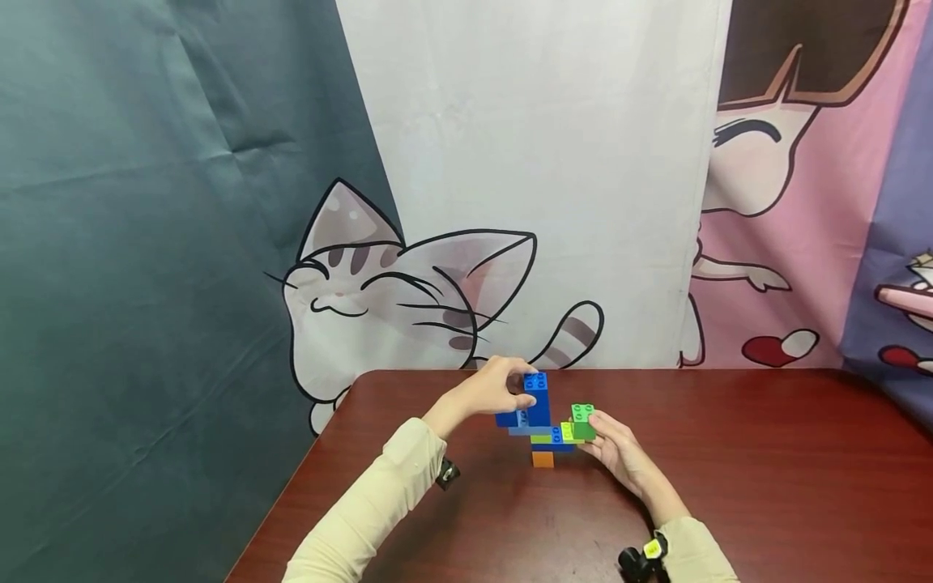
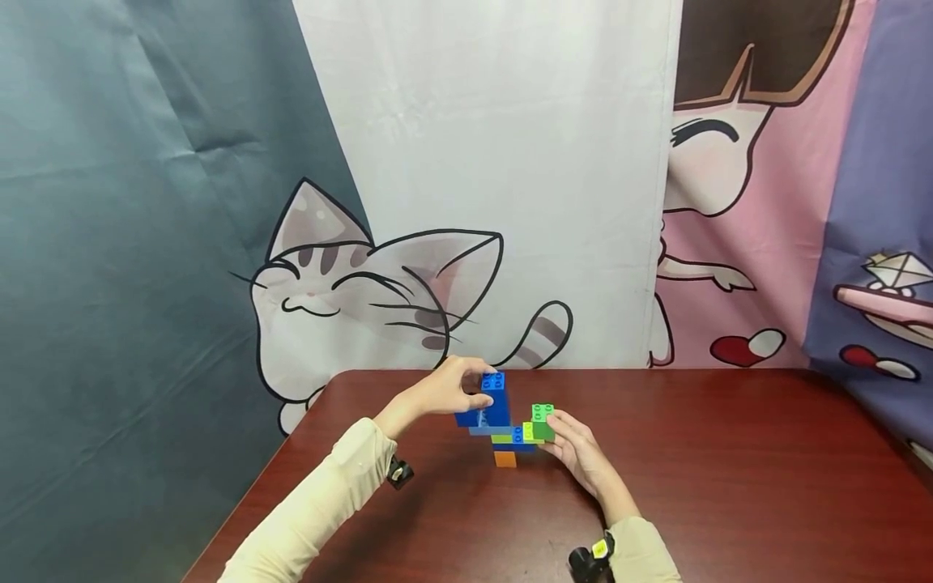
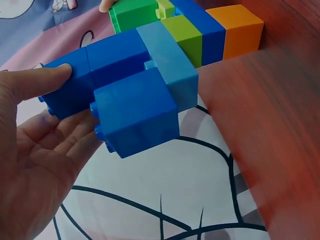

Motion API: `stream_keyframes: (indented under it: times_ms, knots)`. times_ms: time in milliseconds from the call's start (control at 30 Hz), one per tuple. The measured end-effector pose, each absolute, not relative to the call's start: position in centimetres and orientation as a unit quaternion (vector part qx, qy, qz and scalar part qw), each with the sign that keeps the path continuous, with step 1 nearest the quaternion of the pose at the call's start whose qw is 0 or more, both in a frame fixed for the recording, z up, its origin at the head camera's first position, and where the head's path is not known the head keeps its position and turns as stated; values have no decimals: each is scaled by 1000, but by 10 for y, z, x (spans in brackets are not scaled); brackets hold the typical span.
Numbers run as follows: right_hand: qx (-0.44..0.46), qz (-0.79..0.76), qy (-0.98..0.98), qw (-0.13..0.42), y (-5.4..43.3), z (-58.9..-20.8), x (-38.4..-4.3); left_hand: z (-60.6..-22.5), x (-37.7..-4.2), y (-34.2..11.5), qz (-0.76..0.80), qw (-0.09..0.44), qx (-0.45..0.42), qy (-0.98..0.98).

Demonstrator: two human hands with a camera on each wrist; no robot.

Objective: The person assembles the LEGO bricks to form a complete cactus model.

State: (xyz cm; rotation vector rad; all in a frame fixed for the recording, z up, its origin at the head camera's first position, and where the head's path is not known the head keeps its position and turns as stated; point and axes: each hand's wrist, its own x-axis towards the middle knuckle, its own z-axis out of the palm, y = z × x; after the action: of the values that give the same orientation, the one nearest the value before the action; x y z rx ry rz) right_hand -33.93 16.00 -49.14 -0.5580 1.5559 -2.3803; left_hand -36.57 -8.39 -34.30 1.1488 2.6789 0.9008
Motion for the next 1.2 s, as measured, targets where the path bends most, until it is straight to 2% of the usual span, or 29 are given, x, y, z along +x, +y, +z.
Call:
stream_keyframes:
  times_ms: [400, 733, 1033, 1200]
  knots:
    - [-181, -819, 530, 123, 155, -493, -340, -363, -366, -94, 350, 33, 361, 864]
    - [-124, -813, 556, 116, 155, -489, -338, -376, -360, -91, 376, -11, 379, 845]
    - [-122, -809, 563, 117, 151, -486, -339, -382, -361, -93, 375, -58, 403, 833]
    - [-115, -812, 559, 122, 151, -486, -337, -386, -358, -94, 380, -58, 389, 837]
